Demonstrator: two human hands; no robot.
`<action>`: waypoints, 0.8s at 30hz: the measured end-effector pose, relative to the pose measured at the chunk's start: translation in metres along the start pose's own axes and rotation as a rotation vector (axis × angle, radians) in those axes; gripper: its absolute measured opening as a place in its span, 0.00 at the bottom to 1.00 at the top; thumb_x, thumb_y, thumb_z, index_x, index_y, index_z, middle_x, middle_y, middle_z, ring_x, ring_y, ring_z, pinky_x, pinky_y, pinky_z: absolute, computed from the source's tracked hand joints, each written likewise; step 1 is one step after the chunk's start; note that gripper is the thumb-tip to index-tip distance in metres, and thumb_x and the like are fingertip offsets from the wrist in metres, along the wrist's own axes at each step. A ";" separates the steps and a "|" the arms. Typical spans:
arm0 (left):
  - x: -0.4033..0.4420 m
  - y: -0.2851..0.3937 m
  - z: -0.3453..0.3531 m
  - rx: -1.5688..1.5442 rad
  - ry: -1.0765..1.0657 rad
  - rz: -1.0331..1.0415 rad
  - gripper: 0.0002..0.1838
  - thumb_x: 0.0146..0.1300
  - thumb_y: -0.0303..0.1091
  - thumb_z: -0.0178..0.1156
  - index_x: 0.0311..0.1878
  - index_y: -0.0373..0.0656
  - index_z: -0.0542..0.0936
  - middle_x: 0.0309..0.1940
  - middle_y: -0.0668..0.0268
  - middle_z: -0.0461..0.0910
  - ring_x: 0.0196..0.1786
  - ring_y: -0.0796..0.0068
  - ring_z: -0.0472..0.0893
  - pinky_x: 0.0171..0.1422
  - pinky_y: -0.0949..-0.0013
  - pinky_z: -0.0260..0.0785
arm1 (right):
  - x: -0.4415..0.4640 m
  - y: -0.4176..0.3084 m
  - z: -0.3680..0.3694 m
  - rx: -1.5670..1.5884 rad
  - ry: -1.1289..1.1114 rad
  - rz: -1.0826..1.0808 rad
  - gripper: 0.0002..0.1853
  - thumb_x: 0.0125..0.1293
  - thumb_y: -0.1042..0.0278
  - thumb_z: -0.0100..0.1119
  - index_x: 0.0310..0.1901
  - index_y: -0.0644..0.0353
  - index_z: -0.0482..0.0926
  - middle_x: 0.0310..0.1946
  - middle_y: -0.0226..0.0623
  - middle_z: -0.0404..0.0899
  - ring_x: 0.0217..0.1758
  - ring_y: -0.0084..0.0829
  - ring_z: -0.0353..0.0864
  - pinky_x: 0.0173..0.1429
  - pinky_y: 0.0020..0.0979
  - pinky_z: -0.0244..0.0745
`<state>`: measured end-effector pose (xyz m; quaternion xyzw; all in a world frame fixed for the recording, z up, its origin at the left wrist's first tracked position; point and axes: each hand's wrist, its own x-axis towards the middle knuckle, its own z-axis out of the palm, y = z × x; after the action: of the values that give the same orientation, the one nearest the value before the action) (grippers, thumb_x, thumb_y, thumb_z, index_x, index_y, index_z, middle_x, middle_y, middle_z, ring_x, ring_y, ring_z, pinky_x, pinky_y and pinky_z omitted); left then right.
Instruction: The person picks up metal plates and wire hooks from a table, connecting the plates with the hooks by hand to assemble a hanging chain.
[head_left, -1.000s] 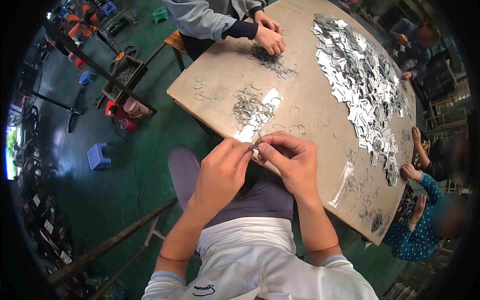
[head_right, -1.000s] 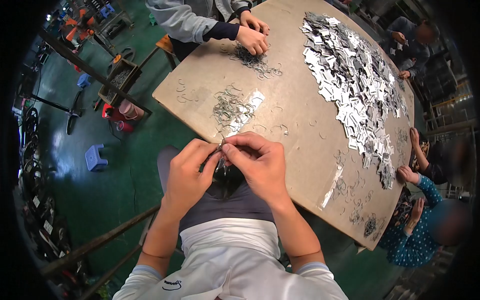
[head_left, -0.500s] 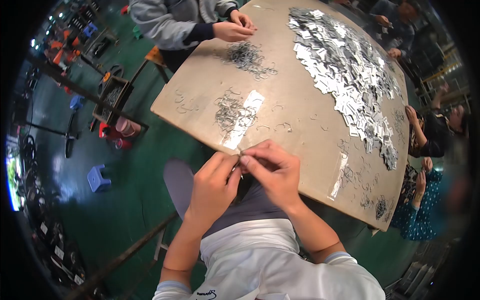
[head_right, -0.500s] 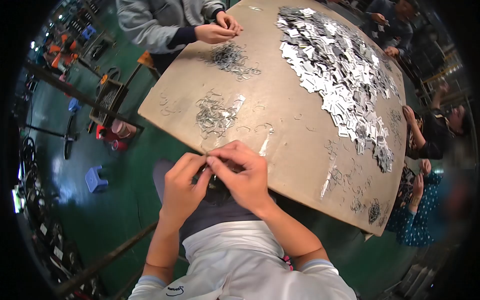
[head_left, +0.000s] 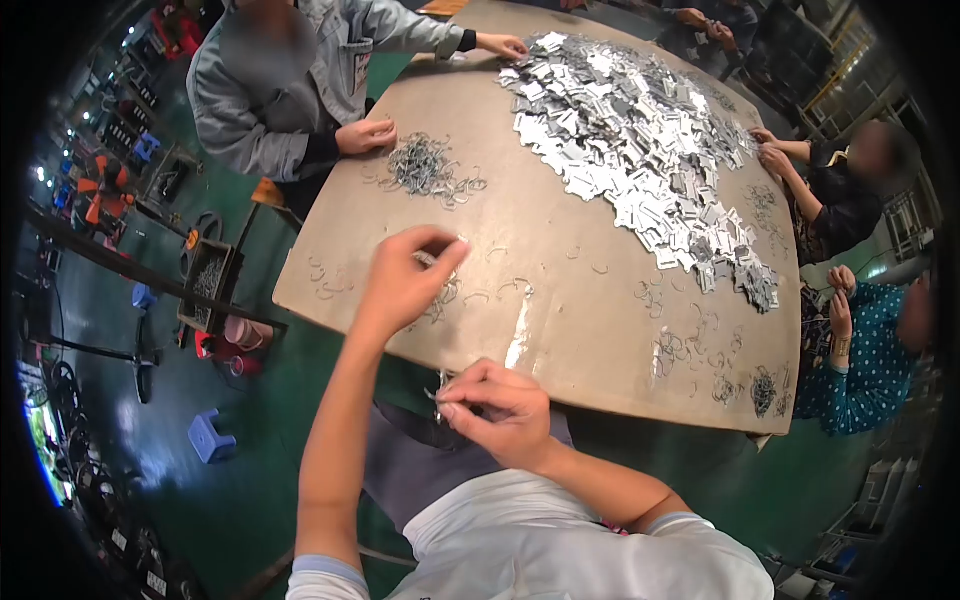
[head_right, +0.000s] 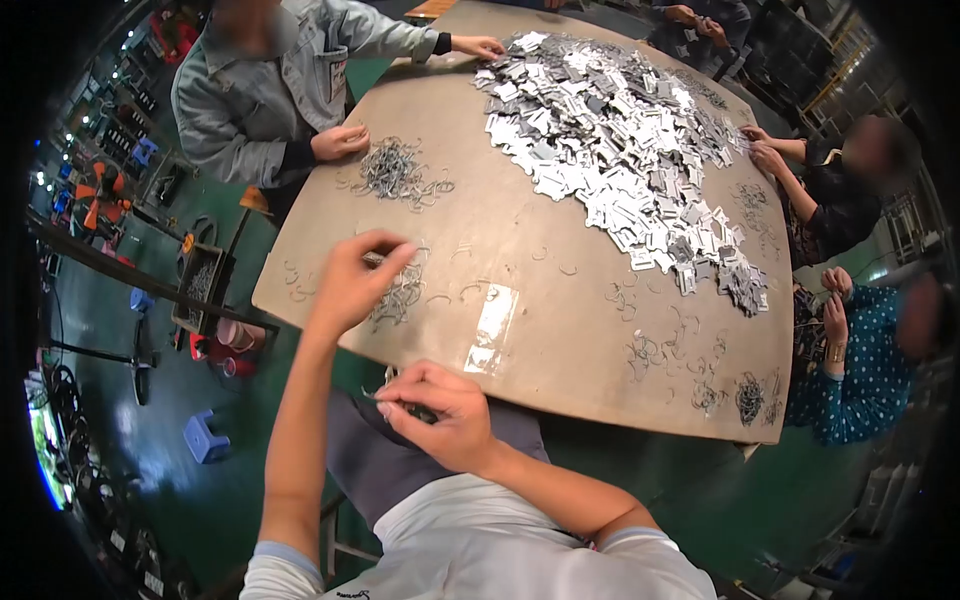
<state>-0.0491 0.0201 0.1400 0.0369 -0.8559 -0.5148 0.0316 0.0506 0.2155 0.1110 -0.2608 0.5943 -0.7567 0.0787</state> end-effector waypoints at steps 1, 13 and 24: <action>0.028 -0.002 0.017 0.055 -0.031 0.103 0.15 0.71 0.40 0.70 0.49 0.37 0.89 0.42 0.59 0.90 0.45 0.72 0.88 0.53 0.67 0.79 | -0.003 0.001 0.000 -0.009 -0.015 -0.009 0.10 0.63 0.88 0.70 0.46 0.70 0.90 0.42 0.42 0.87 0.45 0.30 0.86 0.50 0.28 0.81; 0.215 -0.035 0.216 0.690 0.014 0.713 0.25 0.62 0.42 0.75 0.57 0.40 0.81 0.73 0.50 0.72 0.76 0.43 0.67 0.71 0.38 0.64 | -0.027 0.013 -0.012 -0.013 -0.003 0.069 0.10 0.66 0.83 0.72 0.48 0.68 0.90 0.42 0.39 0.87 0.44 0.26 0.86 0.48 0.26 0.80; 0.106 -0.040 0.067 -0.385 -0.112 0.143 0.13 0.72 0.31 0.71 0.53 0.35 0.82 0.39 0.64 0.87 0.37 0.78 0.87 0.41 0.70 0.80 | -0.022 0.027 -0.006 0.017 -0.005 0.070 0.09 0.65 0.83 0.73 0.47 0.68 0.90 0.40 0.38 0.87 0.37 0.23 0.85 0.41 0.23 0.78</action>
<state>-0.1598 0.0499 0.0746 -0.0594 -0.7428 -0.6664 0.0271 0.0611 0.2228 0.0785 -0.2412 0.5964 -0.7579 0.1087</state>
